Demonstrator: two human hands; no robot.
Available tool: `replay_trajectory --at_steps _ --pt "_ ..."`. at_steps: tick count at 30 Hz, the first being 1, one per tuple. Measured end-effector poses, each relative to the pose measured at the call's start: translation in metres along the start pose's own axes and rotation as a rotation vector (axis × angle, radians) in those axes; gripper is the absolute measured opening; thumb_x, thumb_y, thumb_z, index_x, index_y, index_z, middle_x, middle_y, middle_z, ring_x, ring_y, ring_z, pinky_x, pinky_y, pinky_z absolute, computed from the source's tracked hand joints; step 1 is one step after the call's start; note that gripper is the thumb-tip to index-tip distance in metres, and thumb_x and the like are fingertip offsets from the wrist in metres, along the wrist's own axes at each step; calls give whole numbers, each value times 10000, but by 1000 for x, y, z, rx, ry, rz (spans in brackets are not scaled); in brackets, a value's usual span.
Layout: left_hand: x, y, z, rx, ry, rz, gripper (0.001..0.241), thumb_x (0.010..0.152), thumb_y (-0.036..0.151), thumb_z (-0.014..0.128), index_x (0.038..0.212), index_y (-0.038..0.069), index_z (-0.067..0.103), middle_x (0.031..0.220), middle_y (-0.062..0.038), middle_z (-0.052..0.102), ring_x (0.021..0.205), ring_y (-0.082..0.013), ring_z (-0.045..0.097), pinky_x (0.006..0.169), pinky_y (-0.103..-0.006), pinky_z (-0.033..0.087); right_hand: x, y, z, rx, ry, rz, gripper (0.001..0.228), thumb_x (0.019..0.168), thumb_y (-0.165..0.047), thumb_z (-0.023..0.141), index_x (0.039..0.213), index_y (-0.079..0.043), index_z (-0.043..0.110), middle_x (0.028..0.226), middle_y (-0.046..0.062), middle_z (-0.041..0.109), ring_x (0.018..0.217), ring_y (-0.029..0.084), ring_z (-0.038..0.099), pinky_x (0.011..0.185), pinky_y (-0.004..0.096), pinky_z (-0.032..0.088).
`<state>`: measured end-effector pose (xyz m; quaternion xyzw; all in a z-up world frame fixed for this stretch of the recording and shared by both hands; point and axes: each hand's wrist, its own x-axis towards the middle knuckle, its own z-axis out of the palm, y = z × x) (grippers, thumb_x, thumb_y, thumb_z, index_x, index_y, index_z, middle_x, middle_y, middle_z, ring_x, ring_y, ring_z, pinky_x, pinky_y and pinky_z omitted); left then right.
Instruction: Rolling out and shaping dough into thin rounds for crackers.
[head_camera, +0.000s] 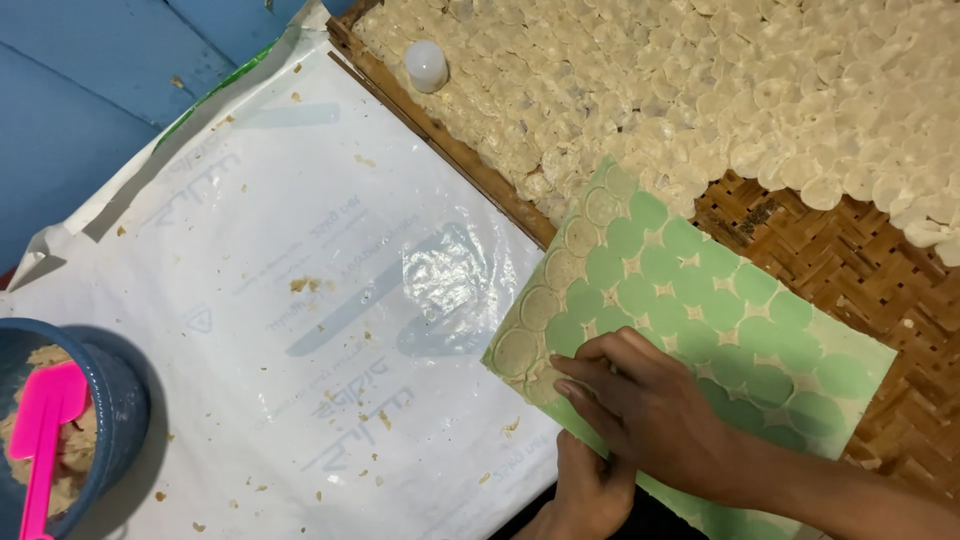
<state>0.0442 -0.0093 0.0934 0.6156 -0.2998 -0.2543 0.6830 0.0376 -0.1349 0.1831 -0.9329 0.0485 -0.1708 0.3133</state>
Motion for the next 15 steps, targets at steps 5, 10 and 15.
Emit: replay_trajectory --at_steps 5,10,15 --pt "2 6 -1 13 -4 -32 251 843 -54 588 1094 -50 597 946 -216 685 729 -320 627 621 -432 506 -3 0 2 125 -31 199 133 832 -180 759 955 -131 746 928 -22 638 751 138 572 634 273 488" --pt "-6 -3 -2 28 36 -81 152 847 -35 613 999 -34 606 833 -170 634 652 -275 553 561 -407 444 -8 -9 -2 137 -18 122 124 842 -135 736 953 -89 710 1160 2 689 894 155 639 714 287 532" --pt "-18 -16 -3 52 90 -160 32 852 -6 650 857 -10 618 664 -99 558 536 -206 443 472 -368 352 -23 -11 -7 264 -24 147 131 841 -152 723 961 -99 717 854 -23 755 642 125 631 545 240 530"
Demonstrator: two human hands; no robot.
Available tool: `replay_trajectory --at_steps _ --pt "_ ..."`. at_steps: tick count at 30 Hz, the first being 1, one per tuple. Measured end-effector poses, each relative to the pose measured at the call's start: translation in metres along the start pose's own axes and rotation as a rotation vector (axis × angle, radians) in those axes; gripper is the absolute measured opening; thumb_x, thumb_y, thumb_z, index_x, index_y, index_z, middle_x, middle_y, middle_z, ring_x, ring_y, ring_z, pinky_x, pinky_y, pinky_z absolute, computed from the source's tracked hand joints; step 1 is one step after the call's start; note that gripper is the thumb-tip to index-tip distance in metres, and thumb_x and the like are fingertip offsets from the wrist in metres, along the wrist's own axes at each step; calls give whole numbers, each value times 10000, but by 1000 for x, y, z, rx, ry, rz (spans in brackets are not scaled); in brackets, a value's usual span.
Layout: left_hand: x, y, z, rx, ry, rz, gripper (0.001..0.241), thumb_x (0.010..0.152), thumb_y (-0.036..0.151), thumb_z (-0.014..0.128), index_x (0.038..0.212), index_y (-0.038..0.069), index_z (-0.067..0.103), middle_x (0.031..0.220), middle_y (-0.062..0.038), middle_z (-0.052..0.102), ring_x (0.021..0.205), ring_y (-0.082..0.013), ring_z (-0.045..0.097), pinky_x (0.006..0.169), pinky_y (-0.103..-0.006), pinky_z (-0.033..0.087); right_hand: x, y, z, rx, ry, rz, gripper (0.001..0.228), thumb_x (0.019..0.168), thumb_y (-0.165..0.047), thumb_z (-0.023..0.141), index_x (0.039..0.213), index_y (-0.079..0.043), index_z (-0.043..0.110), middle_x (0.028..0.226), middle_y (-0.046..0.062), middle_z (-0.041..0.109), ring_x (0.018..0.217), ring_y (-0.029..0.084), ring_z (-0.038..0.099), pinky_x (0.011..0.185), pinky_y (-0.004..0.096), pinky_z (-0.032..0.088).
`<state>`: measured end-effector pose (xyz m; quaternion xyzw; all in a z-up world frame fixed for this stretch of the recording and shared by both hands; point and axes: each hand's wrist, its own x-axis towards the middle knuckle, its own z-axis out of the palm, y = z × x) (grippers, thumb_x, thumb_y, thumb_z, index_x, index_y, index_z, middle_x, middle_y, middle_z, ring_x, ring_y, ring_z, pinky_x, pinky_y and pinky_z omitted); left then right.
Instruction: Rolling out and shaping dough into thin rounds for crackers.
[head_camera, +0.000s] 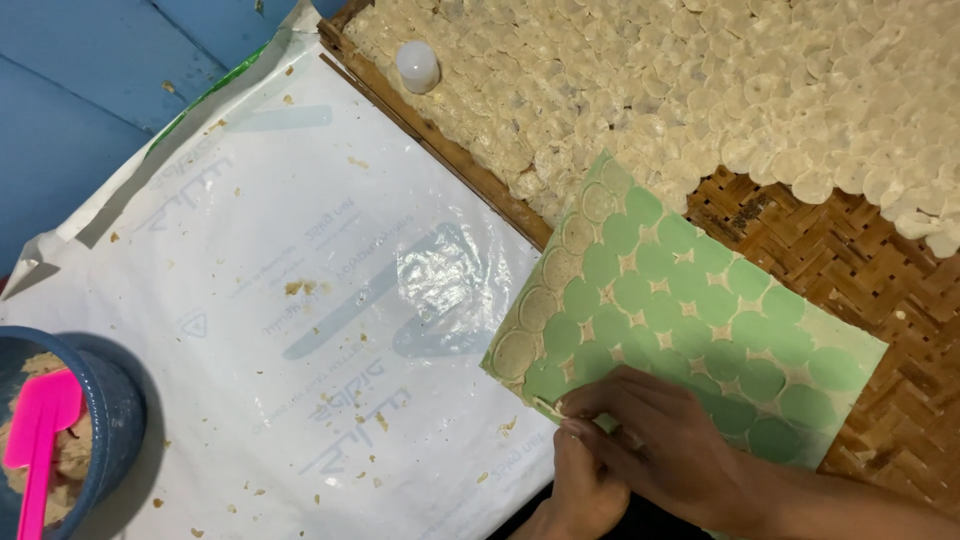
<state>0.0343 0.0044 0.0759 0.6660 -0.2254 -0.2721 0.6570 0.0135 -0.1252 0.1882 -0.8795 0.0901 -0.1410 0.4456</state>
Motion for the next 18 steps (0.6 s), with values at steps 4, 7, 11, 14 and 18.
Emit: replay_trajectory --at_steps 4,7,11,14,18 --pt "0 -7 2 4 -11 -15 83 855 8 669 786 2 625 580 -63 520 479 -171 388 427 -348 305 -9 4 -27 19 90 112 181 730 -82 807 902 -114 761 765 -32 778 576 102 670 539 217 569" --pt "4 -9 7 1 -35 -27 155 858 23 688 715 14 631 496 -27 482 421 -136 333 383 -328 259 -15 17 -59 13 161 307 221 747 -52 796 954 -129 787 871 -36 842 619 76 724 538 214 560" --pt "-7 -42 15 -2 38 177 161 875 47 669 1019 -20 635 832 -131 673 652 -224 604 586 -327 520 -18 58 -104 -169 309 498 199 776 -109 796 964 -49 778 857 63 830 560 130 668 456 239 504" --pt "-7 -39 15 -53 75 123 204 866 41 687 1049 -32 640 880 -140 695 699 -209 650 627 -306 556 -21 106 -135 -210 255 665 212 861 -152 746 1052 -63 759 832 90 790 565 162 639 447 269 496" --pt "-5 -37 13 -80 79 20 132 832 23 700 936 -57 690 689 -109 714 484 -136 574 382 -230 427 -25 185 -161 -325 266 582 170 957 -117 692 1097 -22 709 856 89 715 612 149 593 500 257 464"
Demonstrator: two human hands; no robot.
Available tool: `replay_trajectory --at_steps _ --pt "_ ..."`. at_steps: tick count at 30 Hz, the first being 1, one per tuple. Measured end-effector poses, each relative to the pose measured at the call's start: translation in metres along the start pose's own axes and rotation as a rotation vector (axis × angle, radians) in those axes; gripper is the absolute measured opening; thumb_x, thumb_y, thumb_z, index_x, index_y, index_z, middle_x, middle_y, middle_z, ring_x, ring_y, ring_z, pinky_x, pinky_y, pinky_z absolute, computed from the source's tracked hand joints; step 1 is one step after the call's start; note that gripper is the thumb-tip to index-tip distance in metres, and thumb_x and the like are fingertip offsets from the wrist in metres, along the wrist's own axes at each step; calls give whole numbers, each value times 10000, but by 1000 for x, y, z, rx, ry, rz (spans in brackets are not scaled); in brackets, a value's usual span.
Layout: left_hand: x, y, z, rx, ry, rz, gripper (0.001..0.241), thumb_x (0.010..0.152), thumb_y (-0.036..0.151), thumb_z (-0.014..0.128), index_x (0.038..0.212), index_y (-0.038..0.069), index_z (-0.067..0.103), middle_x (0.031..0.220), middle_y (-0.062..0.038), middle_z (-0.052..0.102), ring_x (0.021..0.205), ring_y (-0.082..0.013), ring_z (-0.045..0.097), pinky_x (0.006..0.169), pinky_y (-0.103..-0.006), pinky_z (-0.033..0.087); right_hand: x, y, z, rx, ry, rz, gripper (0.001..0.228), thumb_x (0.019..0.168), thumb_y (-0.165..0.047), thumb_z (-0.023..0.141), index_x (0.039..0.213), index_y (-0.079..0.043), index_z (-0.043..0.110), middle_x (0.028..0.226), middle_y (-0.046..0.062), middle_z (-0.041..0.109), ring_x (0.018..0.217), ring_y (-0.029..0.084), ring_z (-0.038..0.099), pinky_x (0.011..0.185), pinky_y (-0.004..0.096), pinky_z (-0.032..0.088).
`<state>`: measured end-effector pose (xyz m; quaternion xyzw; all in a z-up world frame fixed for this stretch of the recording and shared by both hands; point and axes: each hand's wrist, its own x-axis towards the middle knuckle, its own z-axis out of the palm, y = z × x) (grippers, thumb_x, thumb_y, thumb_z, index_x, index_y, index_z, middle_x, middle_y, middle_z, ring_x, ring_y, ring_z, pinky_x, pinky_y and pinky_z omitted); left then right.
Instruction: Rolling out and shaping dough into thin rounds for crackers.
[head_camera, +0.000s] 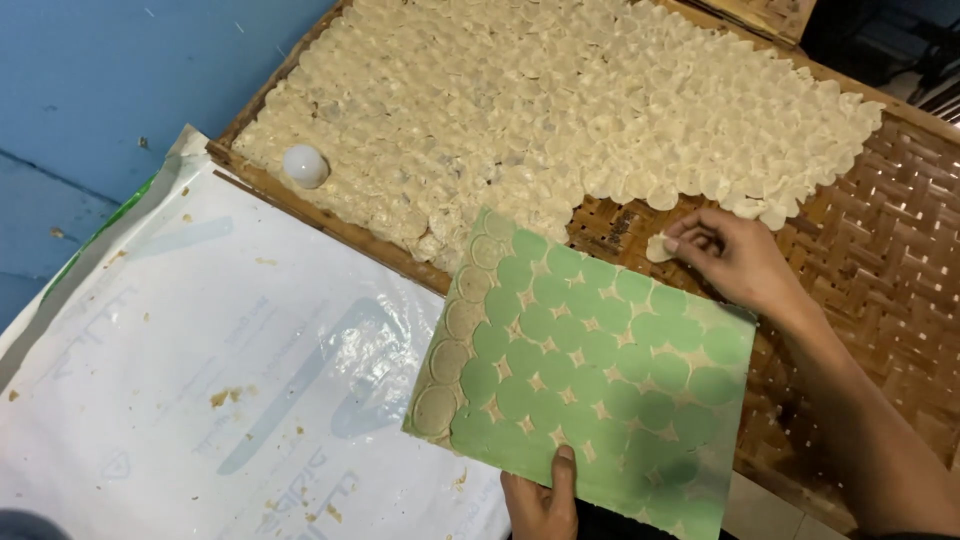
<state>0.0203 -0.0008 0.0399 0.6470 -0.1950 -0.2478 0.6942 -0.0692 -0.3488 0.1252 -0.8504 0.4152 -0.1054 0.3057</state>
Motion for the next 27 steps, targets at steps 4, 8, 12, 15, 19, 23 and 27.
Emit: replay_trajectory --at_steps 4,8,12,15,19,23,27 --pt "0 -6 0 -58 -12 73 241 835 12 674 1060 -75 670 822 -164 768 600 -183 691 475 -248 548 11 -9 -1 -32 189 -38 160 957 -62 733 1085 32 723 869 113 726 645 169 585 575 284 471" --pt "7 10 0 -169 -74 98 246 855 -33 611 1088 -114 626 842 -175 755 660 -188 679 603 -282 587 21 -4 2 -215 411 -171 142 949 21 751 1064 101 730 894 184 729 623 222 625 541 315 504" --pt "14 22 -1 -122 -103 125 212 827 -43 584 1013 -108 662 759 -149 756 605 -185 660 572 -294 577 21 -7 4 -324 556 -273 132 949 17 772 1059 90 775 978 195 726 659 240 633 604 332 503" --pt "15 24 -1 -82 -113 131 235 834 -28 589 1044 -96 669 818 -163 780 652 -203 705 611 -310 602 25 1 8 -480 574 -269 129 966 -34 776 1070 28 819 893 144 707 625 222 592 589 331 494" --pt "16 26 1 -96 -103 139 176 837 -29 593 984 -89 669 751 -143 749 595 -187 645 559 -301 566 23 -9 7 -497 554 -253 154 962 -13 757 1093 48 810 929 170 754 652 231 639 600 328 532" --pt "11 26 2 -88 -63 99 144 822 -40 617 937 -93 685 724 -152 756 558 -182 654 493 -282 555 22 -12 5 -459 581 -306 185 943 16 789 1109 94 766 895 173 759 660 245 670 613 327 526" --pt "14 36 0 -50 -79 41 143 824 -20 616 890 -95 719 602 -97 707 438 -126 505 366 -258 382 16 -20 4 -556 611 -310 190 1028 -63 788 1178 53 796 996 180 686 650 239 600 600 331 492"
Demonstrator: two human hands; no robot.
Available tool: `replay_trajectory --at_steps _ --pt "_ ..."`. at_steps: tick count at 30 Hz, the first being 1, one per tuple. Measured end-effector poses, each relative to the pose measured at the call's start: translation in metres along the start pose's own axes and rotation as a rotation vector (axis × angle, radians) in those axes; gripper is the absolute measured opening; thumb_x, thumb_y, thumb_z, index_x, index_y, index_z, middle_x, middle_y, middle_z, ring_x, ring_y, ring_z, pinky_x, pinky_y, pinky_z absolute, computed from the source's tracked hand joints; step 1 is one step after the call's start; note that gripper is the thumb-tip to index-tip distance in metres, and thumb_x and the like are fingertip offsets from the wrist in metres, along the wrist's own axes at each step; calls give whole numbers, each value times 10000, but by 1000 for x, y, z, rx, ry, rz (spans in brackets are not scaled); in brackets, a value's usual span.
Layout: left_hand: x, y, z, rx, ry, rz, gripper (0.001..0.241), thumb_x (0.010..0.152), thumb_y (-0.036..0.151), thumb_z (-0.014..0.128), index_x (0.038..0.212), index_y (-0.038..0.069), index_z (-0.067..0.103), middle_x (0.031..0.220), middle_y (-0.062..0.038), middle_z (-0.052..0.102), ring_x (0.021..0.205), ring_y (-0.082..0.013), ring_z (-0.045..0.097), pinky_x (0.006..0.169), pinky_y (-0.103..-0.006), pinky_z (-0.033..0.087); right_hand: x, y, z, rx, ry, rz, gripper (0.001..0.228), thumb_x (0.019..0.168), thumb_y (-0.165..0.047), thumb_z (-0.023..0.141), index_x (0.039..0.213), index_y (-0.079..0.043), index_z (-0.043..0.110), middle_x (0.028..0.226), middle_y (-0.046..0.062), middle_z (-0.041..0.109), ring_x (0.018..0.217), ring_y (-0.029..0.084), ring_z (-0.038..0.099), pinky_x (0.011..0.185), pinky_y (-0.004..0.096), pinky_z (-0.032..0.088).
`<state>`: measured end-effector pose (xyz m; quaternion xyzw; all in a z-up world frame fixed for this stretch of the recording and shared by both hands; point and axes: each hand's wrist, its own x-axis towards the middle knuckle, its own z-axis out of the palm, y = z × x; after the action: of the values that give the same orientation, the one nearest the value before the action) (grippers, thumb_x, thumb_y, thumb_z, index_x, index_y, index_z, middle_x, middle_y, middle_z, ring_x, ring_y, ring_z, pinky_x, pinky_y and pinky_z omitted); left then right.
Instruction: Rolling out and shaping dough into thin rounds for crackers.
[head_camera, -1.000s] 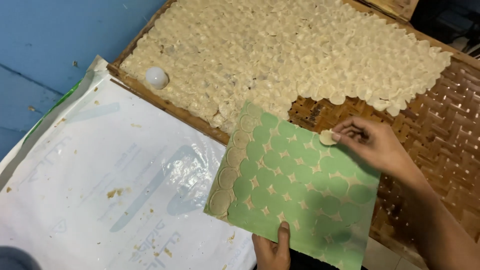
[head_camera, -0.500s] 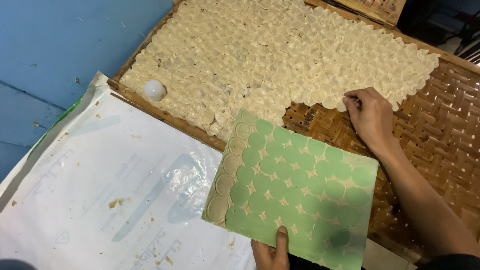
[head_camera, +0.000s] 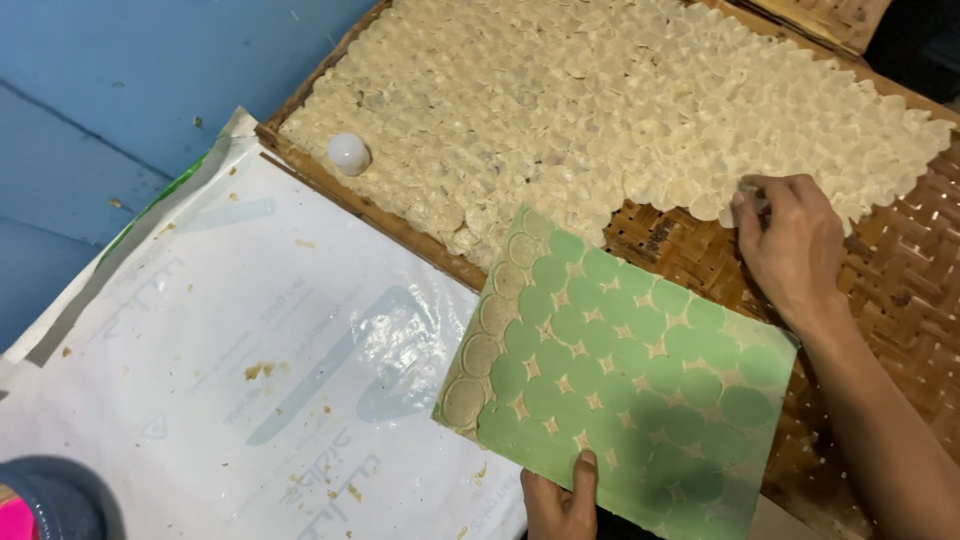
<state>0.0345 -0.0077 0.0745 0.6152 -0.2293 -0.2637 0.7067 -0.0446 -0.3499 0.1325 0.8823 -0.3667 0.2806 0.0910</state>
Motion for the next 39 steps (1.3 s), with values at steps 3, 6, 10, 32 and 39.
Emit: replay_trajectory --at_steps 3,6,10,32,39 --pt "3 5 -1 49 -40 104 115 825 -22 579 852 -46 688 595 -93 653 475 -183 511 473 -310 460 1 -9 6 23 -23 -105 302 1037 -57 761 1289 105 725 1005 207 662 665 202 569 513 277 463" --pt "-1 -1 2 -61 -10 74 233 842 -45 595 1060 -91 664 829 -168 763 631 -216 687 542 -294 565 12 -78 -32 331 -329 -48 274 1013 -183 649 1200 0 729 1105 206 673 745 241 610 648 361 558" --pt "-2 -12 3 83 25 204 123 838 -26 627 959 -35 608 734 -138 712 565 -233 621 559 -357 538 11 -130 -25 524 -357 -348 275 978 -185 618 1166 -14 720 1065 154 660 701 182 616 578 271 571" --pt "-17 -31 6 17 110 -49 252 837 35 670 1074 -49 672 851 -158 732 650 -203 652 520 -295 514 13 -187 -10 848 -432 -175 131 923 -94 667 1032 -25 652 1023 86 582 848 201 597 716 326 498" --pt "-23 -48 5 85 104 -15 244 854 61 697 1070 -39 648 871 -161 688 654 -199 630 492 -291 511 9 -186 -12 898 -337 -171 96 890 -66 740 940 -15 677 922 67 694 711 142 631 618 268 516"
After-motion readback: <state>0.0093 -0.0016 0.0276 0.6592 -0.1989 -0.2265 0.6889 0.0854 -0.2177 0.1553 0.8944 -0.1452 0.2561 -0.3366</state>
